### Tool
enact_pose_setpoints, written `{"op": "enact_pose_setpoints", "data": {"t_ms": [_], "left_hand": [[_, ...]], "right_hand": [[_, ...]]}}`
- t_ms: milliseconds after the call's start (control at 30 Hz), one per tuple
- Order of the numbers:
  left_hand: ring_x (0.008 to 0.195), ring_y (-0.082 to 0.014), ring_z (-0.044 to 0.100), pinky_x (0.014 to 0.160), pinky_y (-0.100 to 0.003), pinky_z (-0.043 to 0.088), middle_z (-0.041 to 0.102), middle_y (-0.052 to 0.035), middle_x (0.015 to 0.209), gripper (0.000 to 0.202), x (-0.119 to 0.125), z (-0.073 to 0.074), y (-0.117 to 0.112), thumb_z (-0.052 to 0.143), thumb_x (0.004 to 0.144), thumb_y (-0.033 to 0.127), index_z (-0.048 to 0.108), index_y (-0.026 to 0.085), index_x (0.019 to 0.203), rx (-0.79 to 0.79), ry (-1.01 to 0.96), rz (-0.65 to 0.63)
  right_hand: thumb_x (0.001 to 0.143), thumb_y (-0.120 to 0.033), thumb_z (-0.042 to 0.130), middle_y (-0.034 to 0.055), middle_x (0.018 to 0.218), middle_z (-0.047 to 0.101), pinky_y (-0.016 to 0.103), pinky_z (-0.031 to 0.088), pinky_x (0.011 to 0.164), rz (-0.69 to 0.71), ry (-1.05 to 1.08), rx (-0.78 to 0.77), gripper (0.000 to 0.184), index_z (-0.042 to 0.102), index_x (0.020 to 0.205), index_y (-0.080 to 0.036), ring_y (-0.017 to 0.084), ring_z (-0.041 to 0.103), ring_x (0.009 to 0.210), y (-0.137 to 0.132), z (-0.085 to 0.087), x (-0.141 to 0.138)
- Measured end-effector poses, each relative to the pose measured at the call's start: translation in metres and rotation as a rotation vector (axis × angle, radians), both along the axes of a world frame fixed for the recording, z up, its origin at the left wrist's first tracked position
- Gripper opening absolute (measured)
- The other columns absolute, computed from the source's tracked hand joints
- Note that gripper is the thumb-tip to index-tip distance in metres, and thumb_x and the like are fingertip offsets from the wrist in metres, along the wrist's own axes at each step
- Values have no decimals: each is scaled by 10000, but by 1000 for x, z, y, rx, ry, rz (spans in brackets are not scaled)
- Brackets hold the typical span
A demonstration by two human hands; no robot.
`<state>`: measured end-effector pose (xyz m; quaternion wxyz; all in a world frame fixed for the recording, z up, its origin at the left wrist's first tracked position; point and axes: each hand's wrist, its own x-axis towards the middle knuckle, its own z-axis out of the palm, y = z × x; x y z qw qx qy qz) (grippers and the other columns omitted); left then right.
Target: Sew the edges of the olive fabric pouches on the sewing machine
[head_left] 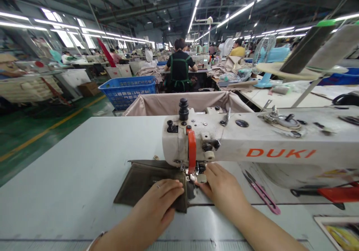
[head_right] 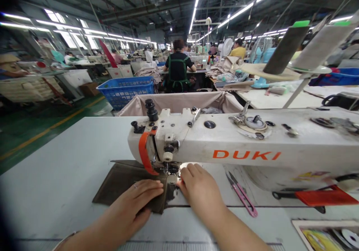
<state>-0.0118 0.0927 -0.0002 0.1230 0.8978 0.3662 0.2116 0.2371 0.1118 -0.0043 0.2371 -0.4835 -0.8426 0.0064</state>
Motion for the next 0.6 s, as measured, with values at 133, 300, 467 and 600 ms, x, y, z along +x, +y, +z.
{"op": "enact_pose_setpoints", "data": {"t_ms": [133, 300, 467, 600], "left_hand": [[1137, -158, 621, 1019, -295, 513, 671, -38, 1218, 313, -5, 11, 6, 459, 966, 150, 615, 230, 1225, -89, -133, 95], [1156, -152, 615, 1034, -278, 494, 661, -41, 1258, 344, -1, 31, 14, 444, 959, 114, 585, 194, 1262, -23, 10, -11], [1237, -251, 553, 1097, -394, 435, 600, -129, 1339, 412, 13, 14, 6, 462, 904, 100, 541, 83, 1307, 163, 331, -183], [1258, -261, 523, 1129, -382, 384, 577, -141, 1363, 406, 14, 4, 2, 476, 921, 135, 533, 56, 1315, 203, 441, -191]], "right_hand": [[918, -220, 588, 72, 961, 645, 408, 493, 808, 312, 7, 69, 54, 623, 951, -194, 250, 583, 894, -16, 6, -12], [993, -156, 474, 87, 995, 685, 354, 492, 879, 462, 12, 208, 167, 639, 1021, -155, 211, 610, 964, -23, 9, -22], [1018, -174, 439, 33, 796, 666, 307, 521, 795, 482, 103, 145, 276, 623, 813, -177, 176, 626, 845, -19, -5, -26], [1030, -172, 418, 30, 804, 674, 292, 521, 793, 490, 145, 143, 291, 625, 824, -177, 166, 638, 858, -20, -7, -25]]}}
